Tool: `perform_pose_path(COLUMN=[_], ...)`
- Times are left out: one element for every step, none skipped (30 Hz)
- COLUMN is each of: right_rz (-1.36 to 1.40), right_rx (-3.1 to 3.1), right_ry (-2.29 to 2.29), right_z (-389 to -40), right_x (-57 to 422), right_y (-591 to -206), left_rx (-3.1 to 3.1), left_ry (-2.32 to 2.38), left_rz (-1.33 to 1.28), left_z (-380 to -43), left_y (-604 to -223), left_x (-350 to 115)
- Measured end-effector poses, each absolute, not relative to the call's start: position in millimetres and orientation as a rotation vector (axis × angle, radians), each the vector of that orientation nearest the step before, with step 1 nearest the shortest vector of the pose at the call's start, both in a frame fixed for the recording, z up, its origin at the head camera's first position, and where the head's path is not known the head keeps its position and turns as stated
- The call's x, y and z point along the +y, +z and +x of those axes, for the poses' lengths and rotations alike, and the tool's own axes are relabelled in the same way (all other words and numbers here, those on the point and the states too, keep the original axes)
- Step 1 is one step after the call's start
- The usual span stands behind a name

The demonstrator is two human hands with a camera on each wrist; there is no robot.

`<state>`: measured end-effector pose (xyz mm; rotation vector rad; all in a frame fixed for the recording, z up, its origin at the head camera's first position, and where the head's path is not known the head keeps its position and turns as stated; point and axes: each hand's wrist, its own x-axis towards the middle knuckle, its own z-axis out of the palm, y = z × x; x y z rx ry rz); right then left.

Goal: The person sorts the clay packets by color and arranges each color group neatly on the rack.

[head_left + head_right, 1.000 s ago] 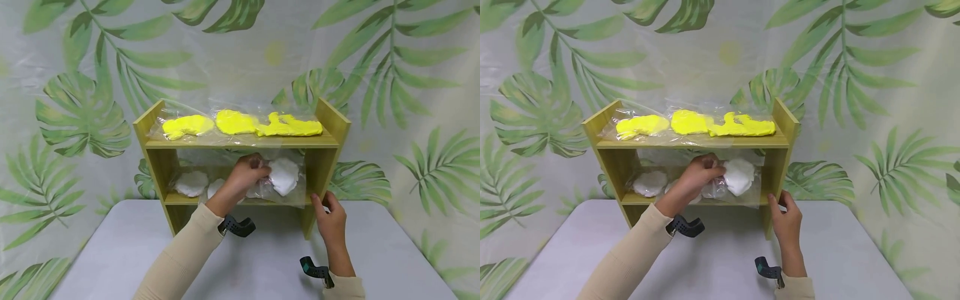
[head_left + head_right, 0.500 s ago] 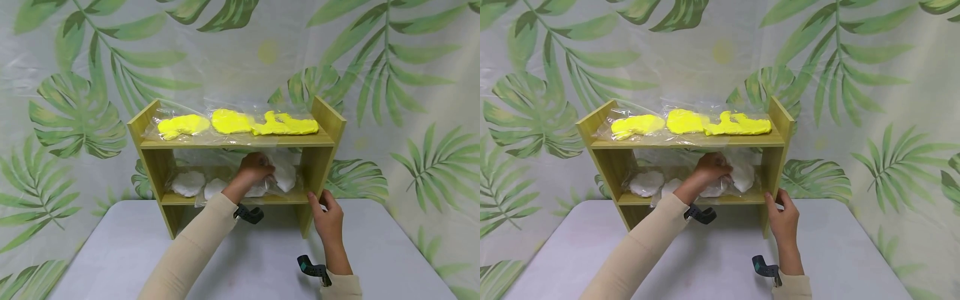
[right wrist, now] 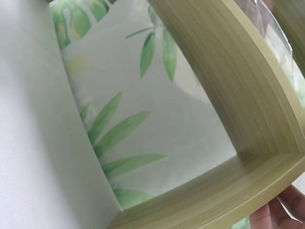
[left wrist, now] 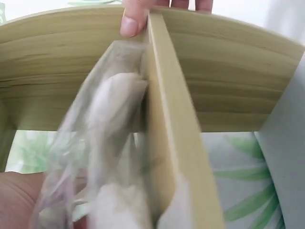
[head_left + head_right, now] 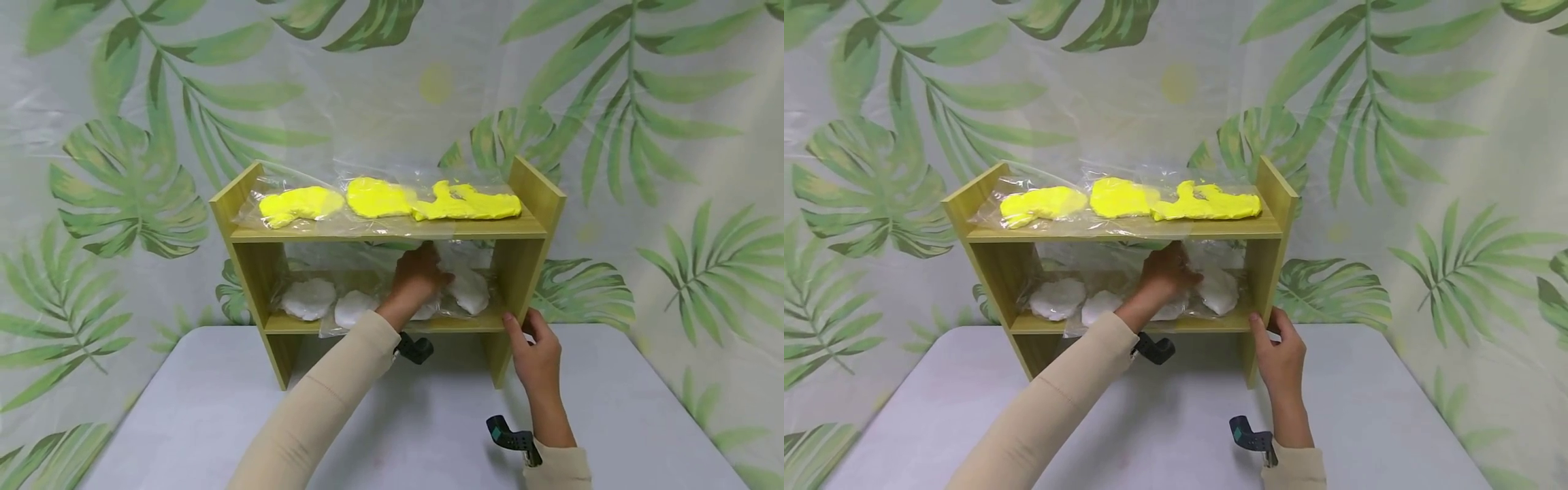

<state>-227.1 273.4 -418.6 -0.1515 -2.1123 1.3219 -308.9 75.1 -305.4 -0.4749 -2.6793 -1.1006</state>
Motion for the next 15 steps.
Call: perform_pose_path(right_rz=[-0.155,-0.155,-0.155,-0.153,-0.149,-0.147,-0.142,-0.140,-0.139,-0.138,-0.141,-0.142,-0.142,-0.144,-0.142], right_rx=[-2.115,-2.116,-2.115,-2.114,-2.114,-2.116,-2.119,-2.127,-2.142,-2.162,-2.183,-2.203,-2.219,-2.232,-2.239], right_ry=[1.317,1.314,1.313,1.310,1.304,1.302,1.301,1.300,1.294,1.286,1.275,1.265,1.253,1.240,1.226], right_z=[-227.1,-227.0,-227.0,-226.9,-227.1,-227.3,-227.4,-227.5,-227.2,-226.6,-225.4,-223.2,-220.8,-218.1,-215.2], right_x=[274.4,275.4,276.2,276.8,277.5,278.3,279.1,280.3,281.4,282.8,284.6,286.3,288.0,289.6,290.6], right_y=[-419.0,-419.2,-419.3,-419.0,-418.7,-418.1,-417.2,-416.2,-414.7,-413.1,-411.3,-408.6,-405.8,-402.7,-399.0], left_rx=[-2.691,-2.698,-2.699,-2.698,-2.688,-2.662,-2.635,-2.600,-2.569,-2.540,-2.511,-2.487,-2.468,-2.448,-2.430], left_ry=[-1.068,-1.038,-1.020,-0.999,-0.983,-0.983,-0.978,-0.978,-0.980,-0.972,-0.971,-0.968,-0.950,-0.930,-0.914], left_rz=[-0.456,-0.440,-0.426,-0.416,-0.415,-0.423,-0.430,-0.449,-0.465,-0.482,-0.502,-0.514,-0.528,-0.546,-0.557], left_z=[-308.3,-307.1,-305.8,-304.1,-302.4,-300.6,-298.0,-294.2,-290.2,-285.6,-280.8,-275.6,-270.0,-264.7,-259.9], left_y=[-304.8,-303.9,-303.0,-301.9,-301.5,-301.3,-300.8,-300.7,-301.2,-302.0,-303.2,-304.5,-306.1,-308.3,-310.7], left_x=[74.6,73.5,71.7,69.1,65.7,61.8,57.4,52.5,47.1,41.4,36.1,30.8,25.2,19.4,13.2])
